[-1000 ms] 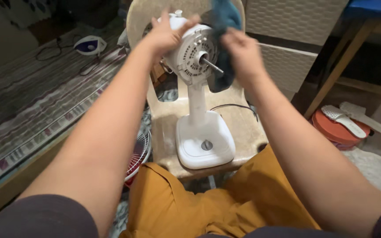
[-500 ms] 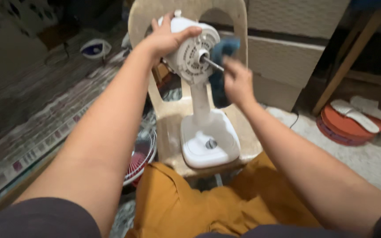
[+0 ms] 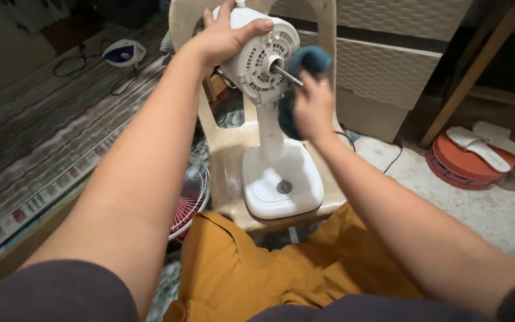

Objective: The person wipes the base and motor housing of a white electric fan with a blue cloth, then attaches the front wire cage to the fan. The fan remains on a plastic chair throughout the clip.

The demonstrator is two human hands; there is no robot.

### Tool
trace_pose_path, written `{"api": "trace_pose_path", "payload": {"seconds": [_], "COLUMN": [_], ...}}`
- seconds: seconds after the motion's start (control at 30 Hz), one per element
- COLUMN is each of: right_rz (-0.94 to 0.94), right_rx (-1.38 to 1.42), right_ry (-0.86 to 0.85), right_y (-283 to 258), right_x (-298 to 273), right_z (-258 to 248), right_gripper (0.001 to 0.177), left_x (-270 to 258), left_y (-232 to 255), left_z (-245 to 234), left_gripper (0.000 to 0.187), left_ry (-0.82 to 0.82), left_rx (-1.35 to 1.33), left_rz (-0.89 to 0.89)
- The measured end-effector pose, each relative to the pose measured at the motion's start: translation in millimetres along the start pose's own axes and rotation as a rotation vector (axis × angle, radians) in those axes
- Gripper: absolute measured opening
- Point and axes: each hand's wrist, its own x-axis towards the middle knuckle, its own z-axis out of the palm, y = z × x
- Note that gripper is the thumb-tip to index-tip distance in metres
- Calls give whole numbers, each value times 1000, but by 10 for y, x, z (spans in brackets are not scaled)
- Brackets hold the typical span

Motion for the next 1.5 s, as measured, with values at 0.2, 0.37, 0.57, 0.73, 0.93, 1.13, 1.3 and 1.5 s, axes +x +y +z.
{"api": "trace_pose_path", "payload": {"seconds": [0.2,0.37,0.57,0.73,0.93,1.13,1.3,1.5], "right_rz": [90,100,96,-27,-2,69,-158,162], "right_rx": [-84,-85,-103,-104,-90,-25,-198,21], "right_ry": [-165,-133,-166,-138,-206,-233,-130,-19], "right_y": [-112,-101,-178,-197,-236,-280,-145,-47], "right_x": [-30,45,-82,131,78,157,37,60], "right_z": [-47,-95,-121,19,-165,-131,-132,-49], "right_gripper": [31,26,33,32,34,39,23,25], "left_x": [49,-11,-29,-38,-3,-85,-68,-25], "left_y": [-17,19,69,77,135,160,93,67], "left_z": [14,7,32,-47,35,-51,28,9], "left_gripper": [134,132,131,133,136,135,132,134], "left_ry": [25,38,30,24,4,1,45,12], "left_rx": [55,32,48,65,77,68,83,10], "left_rz": [18,15,-3,-14,-28,-33,-35,-8]}}
